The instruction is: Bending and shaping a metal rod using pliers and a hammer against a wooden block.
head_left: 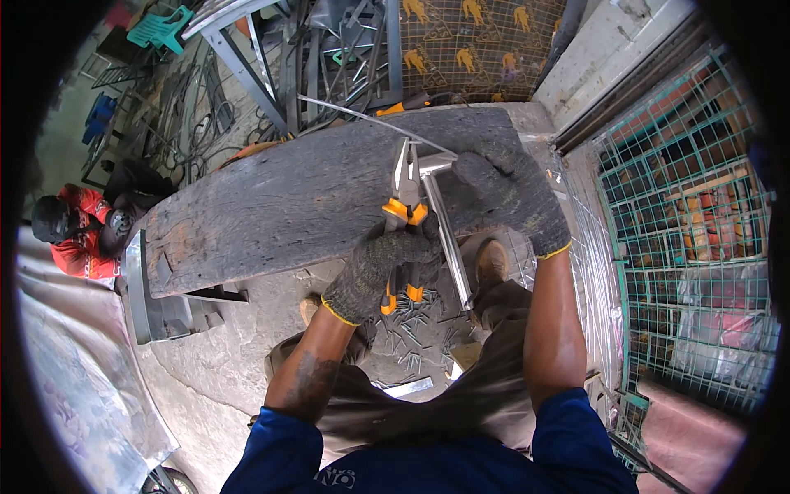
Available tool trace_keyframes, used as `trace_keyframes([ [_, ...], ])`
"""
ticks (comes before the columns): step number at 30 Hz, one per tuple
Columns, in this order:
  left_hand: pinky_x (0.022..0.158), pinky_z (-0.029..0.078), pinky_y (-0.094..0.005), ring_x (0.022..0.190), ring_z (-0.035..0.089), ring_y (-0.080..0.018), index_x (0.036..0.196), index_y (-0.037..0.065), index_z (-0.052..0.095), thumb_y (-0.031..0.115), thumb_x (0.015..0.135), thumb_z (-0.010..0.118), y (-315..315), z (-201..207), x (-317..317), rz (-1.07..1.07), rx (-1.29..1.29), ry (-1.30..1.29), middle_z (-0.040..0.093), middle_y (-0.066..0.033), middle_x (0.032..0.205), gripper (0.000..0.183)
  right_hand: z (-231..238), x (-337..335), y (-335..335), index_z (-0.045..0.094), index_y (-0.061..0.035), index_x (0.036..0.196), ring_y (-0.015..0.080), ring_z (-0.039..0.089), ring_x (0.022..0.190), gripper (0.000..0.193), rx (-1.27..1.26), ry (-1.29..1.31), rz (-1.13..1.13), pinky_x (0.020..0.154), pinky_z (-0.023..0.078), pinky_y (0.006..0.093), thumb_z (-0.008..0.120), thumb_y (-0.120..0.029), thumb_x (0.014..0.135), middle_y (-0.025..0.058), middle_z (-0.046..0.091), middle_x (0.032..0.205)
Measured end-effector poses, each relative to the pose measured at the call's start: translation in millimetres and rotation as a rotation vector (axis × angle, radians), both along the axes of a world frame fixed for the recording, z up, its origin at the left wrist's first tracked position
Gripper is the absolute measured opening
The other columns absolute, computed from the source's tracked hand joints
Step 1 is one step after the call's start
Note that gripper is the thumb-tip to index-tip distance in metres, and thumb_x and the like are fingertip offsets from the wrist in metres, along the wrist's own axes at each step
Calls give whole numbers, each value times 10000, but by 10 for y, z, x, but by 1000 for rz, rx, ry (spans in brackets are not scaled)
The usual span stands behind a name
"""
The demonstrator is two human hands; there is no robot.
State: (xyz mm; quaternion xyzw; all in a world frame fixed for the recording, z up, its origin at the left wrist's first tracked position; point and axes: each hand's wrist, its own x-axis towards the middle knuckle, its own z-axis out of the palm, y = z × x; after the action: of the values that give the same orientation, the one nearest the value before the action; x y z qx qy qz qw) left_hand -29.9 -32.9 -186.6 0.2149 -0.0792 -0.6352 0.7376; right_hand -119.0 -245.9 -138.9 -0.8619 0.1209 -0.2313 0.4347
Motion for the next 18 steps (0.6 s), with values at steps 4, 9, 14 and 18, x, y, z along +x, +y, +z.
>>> trace_keyframes([
  [4,680,480,-342,736,587,-195,1084,26,599,29,817,679,13,72,-82,83,226,-223,599,-69,822,279,91,-67,-83,709,-96,1150,168,640,1014,295,329,141,26,885,525,308,722,-232,889,61,696,1128],
  [9,683,481,-335,747,596,-192,1105,18,596,24,832,676,-14,123,-145,112,249,-269,605,-70,837,285,179,-91,-91,684,-36,1177,149,639,977,297,214,160,52,870,527,299,691,-148,902,76,705,1094],
  [14,694,481,-313,763,586,-144,1160,5,589,41,849,684,-36,101,-177,203,297,-497,619,-52,879,327,78,-121,-239,673,26,1166,133,646,919,289,251,120,148,835,531,296,675,-102,906,91,715,1041],
  [18,697,480,-299,766,583,-131,1185,13,578,67,870,671,-85,-71,-106,235,363,-638,625,-48,898,333,143,-114,-222,690,30,1118,134,651,891,274,158,144,96,814,528,291,691,-137,901,81,722,985],
])
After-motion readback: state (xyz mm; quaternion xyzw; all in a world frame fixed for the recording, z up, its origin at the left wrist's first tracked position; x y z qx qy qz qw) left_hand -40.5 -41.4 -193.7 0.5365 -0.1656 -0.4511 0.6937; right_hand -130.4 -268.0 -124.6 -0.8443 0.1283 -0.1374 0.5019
